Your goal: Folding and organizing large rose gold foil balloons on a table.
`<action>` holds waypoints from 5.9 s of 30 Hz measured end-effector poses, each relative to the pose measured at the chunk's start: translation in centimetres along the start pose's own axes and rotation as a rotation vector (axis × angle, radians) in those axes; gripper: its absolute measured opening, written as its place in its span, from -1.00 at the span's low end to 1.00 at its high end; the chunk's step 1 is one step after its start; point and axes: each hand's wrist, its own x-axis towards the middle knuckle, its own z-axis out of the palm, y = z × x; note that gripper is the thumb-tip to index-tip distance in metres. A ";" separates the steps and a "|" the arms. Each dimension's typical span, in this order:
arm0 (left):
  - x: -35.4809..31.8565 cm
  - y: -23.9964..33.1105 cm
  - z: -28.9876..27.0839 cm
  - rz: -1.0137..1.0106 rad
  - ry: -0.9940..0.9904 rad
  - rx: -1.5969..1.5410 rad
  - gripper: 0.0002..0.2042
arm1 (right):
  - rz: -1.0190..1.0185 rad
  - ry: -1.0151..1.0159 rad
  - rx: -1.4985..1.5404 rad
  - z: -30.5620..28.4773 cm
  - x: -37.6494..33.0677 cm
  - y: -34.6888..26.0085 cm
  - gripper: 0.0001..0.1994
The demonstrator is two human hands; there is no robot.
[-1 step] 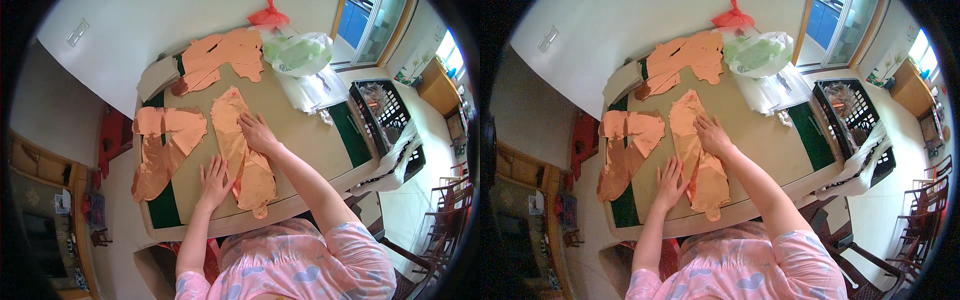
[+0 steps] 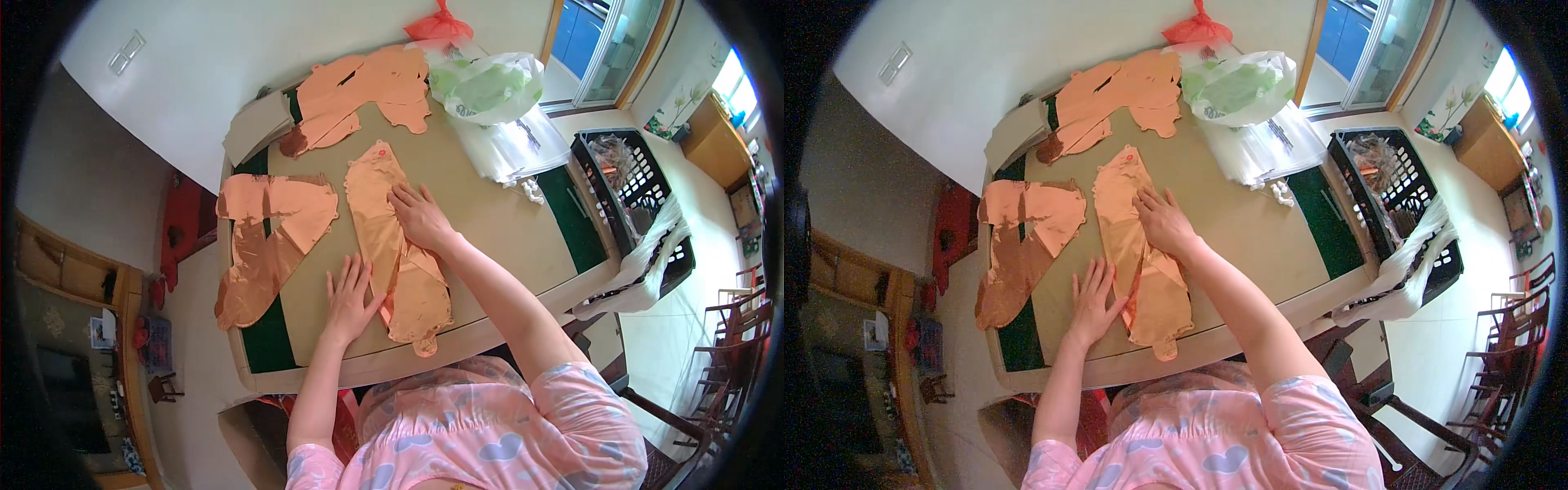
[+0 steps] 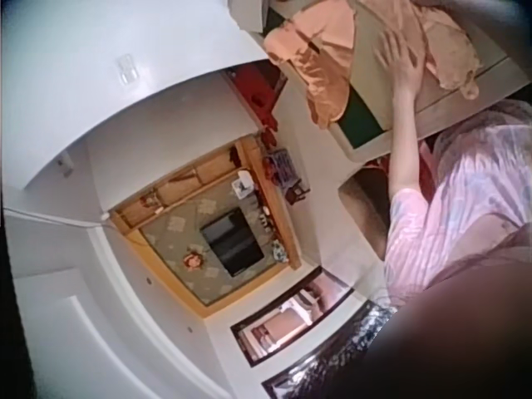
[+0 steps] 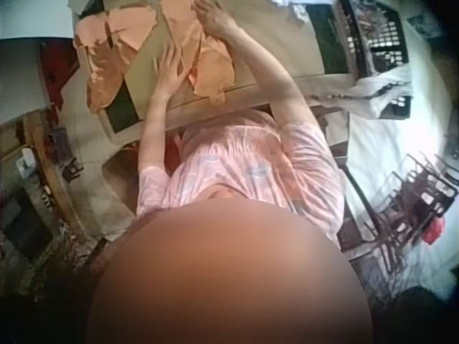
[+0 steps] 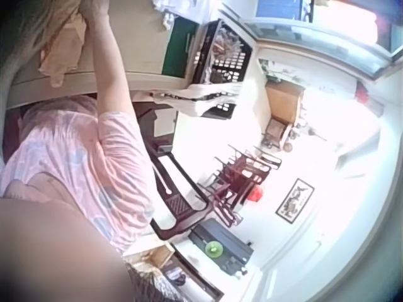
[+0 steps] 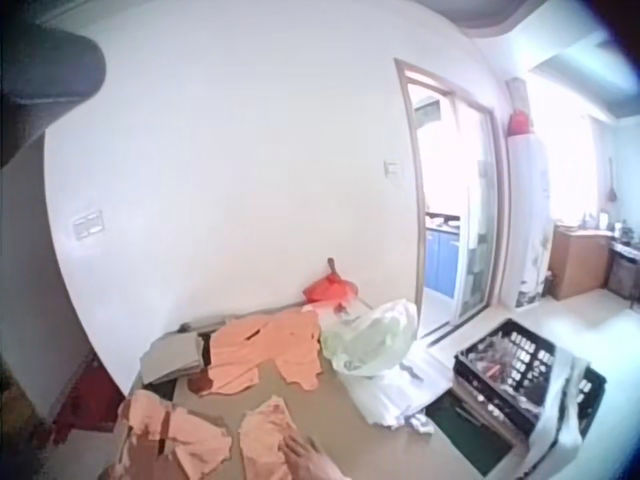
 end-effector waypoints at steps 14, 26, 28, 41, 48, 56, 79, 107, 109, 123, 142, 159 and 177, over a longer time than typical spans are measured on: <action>-3.3 0.4 -2.7 -0.049 -0.152 -0.053 0.04 | 0.004 -0.004 -0.012 0.2 0.1 -0.1 -0.58; -0.2 0.6 -4.7 -0.095 -0.242 -0.112 -0.02 | -0.034 0.015 -0.051 0.3 0.4 0.1 -0.58; 2.7 -0.2 -2.4 -0.112 0.049 -0.270 -0.20 | -0.019 0.006 -0.048 0.1 0.1 0.0 -0.58; 4.1 0.2 2.3 -0.082 0.124 0.109 -0.28 | 0.015 0.016 -0.016 0.1 0.0 -0.5 -0.59; -2.3 1.8 0.6 -0.001 -0.002 0.066 -0.19 | 0.033 -0.008 -0.054 0.6 0.2 0.5 -0.56; -5.7 1.7 -0.6 -0.017 -0.047 0.010 -0.05 | -0.003 -0.007 -0.089 0.4 0.3 -0.2 -0.57; 7.8 0.1 2.6 -0.079 0.154 0.072 -0.31 | -0.015 0.123 0.158 -1.0 -0.2 0.1 -0.61; 8.3 -8.4 9.4 0.086 0.578 0.092 -0.36 | -0.595 0.145 1.730 -31.5 -7.6 -24.2 -0.88; 9.2 -1.5 4.4 0.050 0.367 -0.179 -0.36 | -0.501 0.210 1.825 -31.3 -8.6 -23.5 -0.87; 8.8 -1.2 3.1 0.060 0.383 -0.143 -0.41 | -0.312 0.459 1.171 -26.4 -12.8 -27.3 -0.86; 8.2 -2.0 5.0 0.046 0.473 -0.219 -0.43 | 0.044 0.286 0.676 -22.8 -9.1 -12.3 -0.72; 8.0 -1.0 3.6 0.002 0.326 0.025 -0.48 | -0.041 -0.189 -0.096 -7.5 -9.4 -2.1 -0.41; 7.7 -0.2 2.5 -0.052 0.219 0.073 -0.48 | 0.098 0.105 0.018 -7.2 -14.9 -5.9 -0.64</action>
